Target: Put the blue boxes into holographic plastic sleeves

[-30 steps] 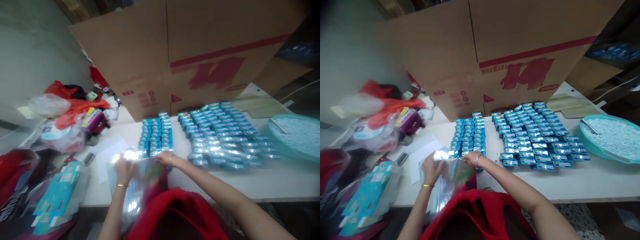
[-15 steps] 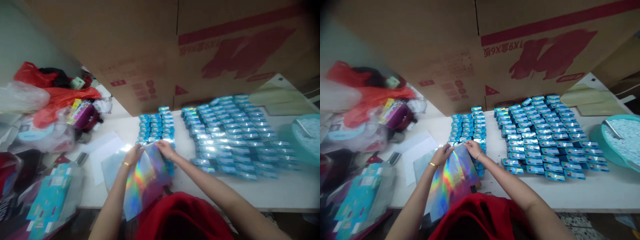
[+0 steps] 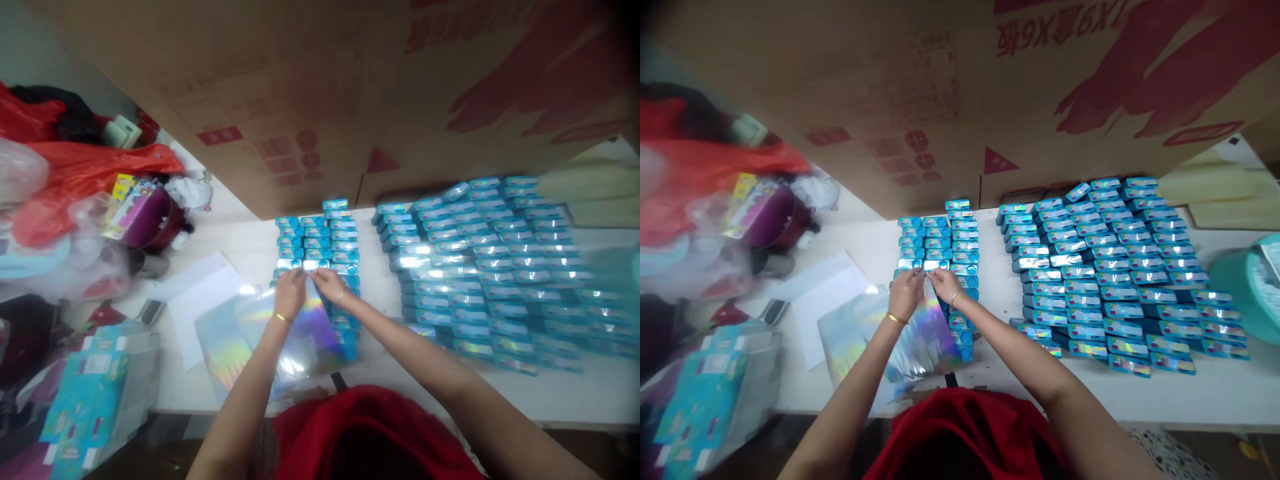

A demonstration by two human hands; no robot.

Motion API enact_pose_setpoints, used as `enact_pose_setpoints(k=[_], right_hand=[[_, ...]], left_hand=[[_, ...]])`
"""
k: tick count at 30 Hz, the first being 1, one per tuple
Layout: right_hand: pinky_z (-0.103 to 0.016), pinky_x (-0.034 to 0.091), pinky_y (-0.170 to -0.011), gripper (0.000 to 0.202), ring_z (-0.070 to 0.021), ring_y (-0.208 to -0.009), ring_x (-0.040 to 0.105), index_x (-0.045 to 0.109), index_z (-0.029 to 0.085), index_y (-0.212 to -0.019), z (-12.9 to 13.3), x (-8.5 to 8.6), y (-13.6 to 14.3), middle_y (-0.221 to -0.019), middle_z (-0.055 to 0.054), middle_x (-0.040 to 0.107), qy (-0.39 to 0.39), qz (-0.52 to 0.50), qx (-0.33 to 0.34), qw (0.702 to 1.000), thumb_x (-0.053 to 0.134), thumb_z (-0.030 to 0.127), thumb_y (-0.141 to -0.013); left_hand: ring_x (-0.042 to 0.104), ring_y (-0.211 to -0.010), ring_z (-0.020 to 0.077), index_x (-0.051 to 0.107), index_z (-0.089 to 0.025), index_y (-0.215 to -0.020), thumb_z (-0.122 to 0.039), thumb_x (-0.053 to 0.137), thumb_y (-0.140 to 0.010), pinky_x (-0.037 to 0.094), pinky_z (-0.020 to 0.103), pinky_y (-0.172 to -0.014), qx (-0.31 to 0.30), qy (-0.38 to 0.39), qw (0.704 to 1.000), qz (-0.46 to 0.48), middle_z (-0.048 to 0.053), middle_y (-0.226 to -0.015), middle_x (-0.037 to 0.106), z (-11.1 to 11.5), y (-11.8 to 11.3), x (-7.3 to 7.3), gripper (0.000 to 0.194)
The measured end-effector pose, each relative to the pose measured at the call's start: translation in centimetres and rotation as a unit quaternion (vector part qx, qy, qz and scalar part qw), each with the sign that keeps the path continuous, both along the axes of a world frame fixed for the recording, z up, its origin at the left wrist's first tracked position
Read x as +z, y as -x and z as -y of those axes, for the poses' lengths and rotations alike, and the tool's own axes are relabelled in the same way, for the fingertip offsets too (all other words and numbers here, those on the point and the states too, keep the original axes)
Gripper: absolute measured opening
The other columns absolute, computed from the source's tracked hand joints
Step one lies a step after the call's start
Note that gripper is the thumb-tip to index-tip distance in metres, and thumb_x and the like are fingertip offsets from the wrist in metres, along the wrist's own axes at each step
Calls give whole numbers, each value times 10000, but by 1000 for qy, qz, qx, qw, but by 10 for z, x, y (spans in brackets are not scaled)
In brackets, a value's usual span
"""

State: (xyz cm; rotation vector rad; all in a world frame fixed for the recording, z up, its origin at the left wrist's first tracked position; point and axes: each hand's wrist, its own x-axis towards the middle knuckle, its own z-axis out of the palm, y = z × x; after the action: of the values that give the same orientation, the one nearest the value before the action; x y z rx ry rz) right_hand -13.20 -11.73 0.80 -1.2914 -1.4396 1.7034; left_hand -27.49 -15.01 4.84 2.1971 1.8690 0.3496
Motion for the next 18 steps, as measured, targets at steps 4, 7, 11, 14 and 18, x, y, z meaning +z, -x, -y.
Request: enact_pose_setpoints(k=[4, 7, 11, 14, 18], right_hand=[[-238, 381, -584, 237, -130, -594, 477, 544, 188, -707, -3, -4, 1, -608, 30, 509, -23, 28, -13, 999, 461, 363, -843], [-237, 394, -620, 203, -135, -637, 506, 556, 188, -704, -8, -4, 2, -639, 21, 549, -54, 71, -8, 996, 464, 300, -847], [-256, 402, -661, 190, -151, -660, 529, 568, 191, -672, -15, -2, 4, -628, 9, 569, -65, 100, -11, 993, 494, 243, -839], [-271, 420, -707, 172, -165, -715, 566, 632, 196, -807, -12, 8, -3, -727, -14, 631, -81, 84, -33, 993, 521, 318, -856], [-253, 435, -613, 504, -145, -675, 574, 653, 194, -977, 7, 31, -30, -864, -47, 667, 4, -45, -103, 994, 371, 603, -892]], left_hand=[[572, -1022, 261, 642, -178, -1047, -181, 421, -914, 425, 416, -870, 15, -37, 999, -1, 147, -1210, 617, 10, -6, -6, 258], [576, -996, 246, 618, -170, -976, -196, 437, -916, 432, 392, -843, 6, -72, 997, 20, 150, -1144, 628, 24, -9, 4, 192], [586, -820, 186, 569, -187, -833, -213, 519, -891, 432, 331, -766, -4, -74, 990, 123, 68, -852, 647, 54, -10, 37, 81], [580, -789, 158, 565, -195, -806, -241, 602, -846, 437, 308, -764, 120, -87, 955, 256, 28, -798, 629, 64, -14, 63, 71], [555, -701, 121, 549, -188, -754, -318, 707, -742, 445, 259, -697, 299, -43, 830, 470, -9, -728, 589, 46, -27, 75, 205]])
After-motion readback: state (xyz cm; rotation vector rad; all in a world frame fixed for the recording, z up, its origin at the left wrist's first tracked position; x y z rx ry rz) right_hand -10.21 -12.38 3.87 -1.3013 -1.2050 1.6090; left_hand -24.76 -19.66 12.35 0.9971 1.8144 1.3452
